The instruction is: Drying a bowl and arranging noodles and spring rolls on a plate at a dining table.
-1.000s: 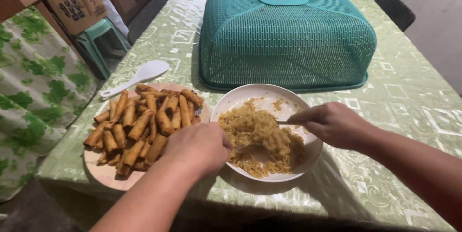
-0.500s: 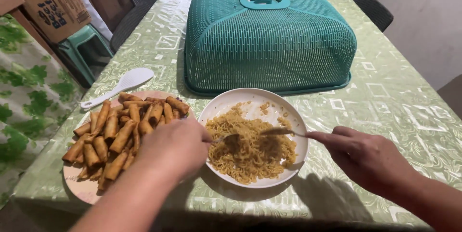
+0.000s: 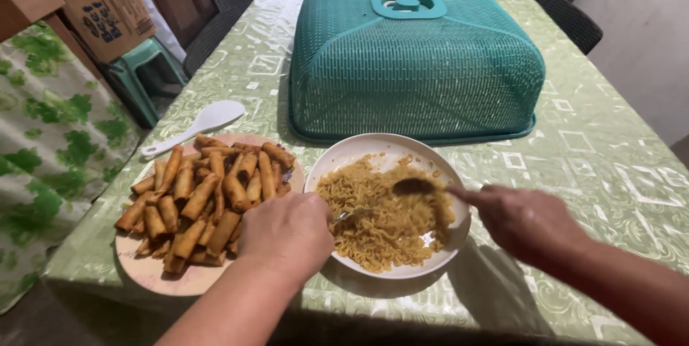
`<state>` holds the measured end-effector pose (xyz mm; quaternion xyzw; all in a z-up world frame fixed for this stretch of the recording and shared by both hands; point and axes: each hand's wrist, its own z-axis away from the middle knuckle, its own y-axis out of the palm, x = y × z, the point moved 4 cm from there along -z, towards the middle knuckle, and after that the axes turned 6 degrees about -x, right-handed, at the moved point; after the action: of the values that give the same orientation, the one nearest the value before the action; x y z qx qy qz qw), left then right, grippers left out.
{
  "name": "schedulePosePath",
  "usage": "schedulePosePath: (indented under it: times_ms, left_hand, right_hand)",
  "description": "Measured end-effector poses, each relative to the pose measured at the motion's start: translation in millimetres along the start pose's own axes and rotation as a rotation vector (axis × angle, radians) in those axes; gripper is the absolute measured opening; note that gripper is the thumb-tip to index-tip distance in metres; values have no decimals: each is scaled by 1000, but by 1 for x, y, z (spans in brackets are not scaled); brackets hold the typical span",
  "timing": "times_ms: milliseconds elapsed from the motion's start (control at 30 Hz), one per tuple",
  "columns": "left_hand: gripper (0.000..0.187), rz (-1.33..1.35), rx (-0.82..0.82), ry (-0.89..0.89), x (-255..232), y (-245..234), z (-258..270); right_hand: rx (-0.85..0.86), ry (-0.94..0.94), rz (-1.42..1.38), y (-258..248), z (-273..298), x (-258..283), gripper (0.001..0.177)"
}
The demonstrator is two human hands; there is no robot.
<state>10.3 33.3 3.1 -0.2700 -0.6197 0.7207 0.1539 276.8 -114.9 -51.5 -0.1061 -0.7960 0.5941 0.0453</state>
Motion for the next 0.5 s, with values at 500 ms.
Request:
schedulePosePath:
  times_ms: [500]
  left_hand:
    - [30,33,31,-63,6,-9,20]
  right_hand:
    - [126,40,-126,-2,-69,-11,29]
